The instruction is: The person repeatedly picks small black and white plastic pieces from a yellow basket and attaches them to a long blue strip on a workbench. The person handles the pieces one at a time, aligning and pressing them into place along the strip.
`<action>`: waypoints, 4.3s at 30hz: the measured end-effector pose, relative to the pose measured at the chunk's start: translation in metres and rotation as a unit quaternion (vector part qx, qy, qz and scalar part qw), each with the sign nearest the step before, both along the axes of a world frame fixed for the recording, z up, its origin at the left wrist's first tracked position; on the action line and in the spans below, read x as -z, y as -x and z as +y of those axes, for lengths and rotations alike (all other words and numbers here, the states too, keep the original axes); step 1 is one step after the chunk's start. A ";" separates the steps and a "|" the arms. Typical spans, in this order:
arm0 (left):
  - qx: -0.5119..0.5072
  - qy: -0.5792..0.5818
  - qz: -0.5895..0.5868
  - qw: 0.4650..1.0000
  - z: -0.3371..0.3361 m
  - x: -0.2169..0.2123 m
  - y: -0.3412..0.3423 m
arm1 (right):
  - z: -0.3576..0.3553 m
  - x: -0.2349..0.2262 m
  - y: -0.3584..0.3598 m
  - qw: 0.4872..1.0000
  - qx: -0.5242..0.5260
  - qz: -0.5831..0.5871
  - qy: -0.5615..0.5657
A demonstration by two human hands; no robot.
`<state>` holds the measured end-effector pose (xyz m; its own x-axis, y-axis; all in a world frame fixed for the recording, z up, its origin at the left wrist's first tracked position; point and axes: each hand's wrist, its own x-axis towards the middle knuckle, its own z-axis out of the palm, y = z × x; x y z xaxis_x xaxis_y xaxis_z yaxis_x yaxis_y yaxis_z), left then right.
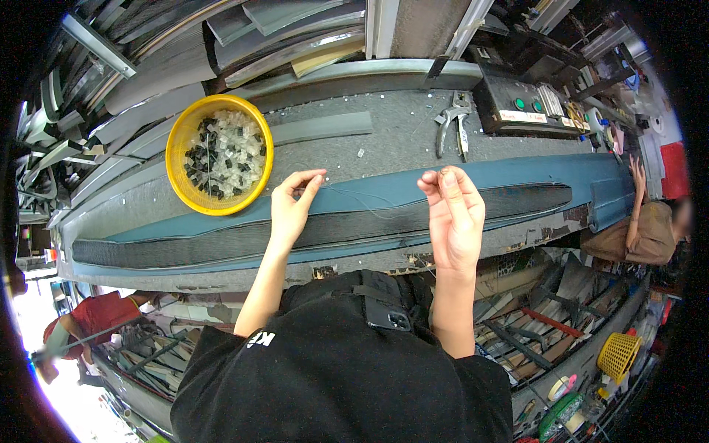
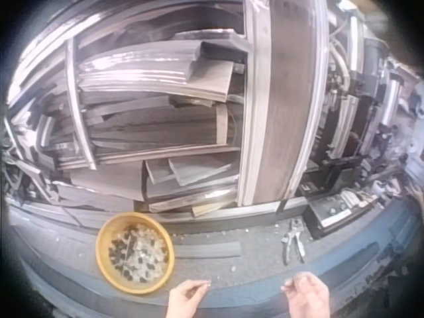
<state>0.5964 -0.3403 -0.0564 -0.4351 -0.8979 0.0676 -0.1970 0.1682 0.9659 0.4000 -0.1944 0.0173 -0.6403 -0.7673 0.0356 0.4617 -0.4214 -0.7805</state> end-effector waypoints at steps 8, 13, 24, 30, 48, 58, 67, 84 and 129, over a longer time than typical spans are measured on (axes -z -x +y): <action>0.058 0.131 -0.148 0.979 -0.010 0.013 0.021 | 0.014 0.027 -0.005 0.998 -0.021 -0.031 -0.048; 0.089 0.252 -0.207 0.941 -0.029 0.041 0.081 | 0.010 0.028 -0.016 0.997 -0.046 -0.018 -0.054; -0.133 0.389 -0.313 0.856 -0.070 -0.048 -0.028 | 0.025 0.033 -0.011 0.997 -0.009 0.011 -0.080; 0.296 0.287 -0.259 0.873 0.028 -0.037 -0.080 | 0.008 0.034 -0.015 0.995 -0.044 0.037 -0.087; 0.474 0.421 -0.359 0.685 0.068 0.018 -0.066 | 0.002 0.024 -0.034 0.986 -0.107 0.073 -0.106; 0.476 0.506 -0.205 0.689 0.045 0.035 -0.075 | 0.007 0.029 -0.035 0.987 -0.109 0.064 -0.101; 0.236 0.024 0.033 0.971 0.076 -0.010 -0.036 | 0.013 0.028 -0.042 0.982 -0.111 0.062 -0.137; 0.103 -0.493 0.352 0.789 0.060 -0.039 0.012 | 0.013 -0.006 -0.066 0.936 0.053 0.321 -0.137; 0.172 -0.504 0.382 0.756 0.069 -0.015 0.009 | 0.010 -0.004 -0.063 0.926 0.014 0.341 -0.164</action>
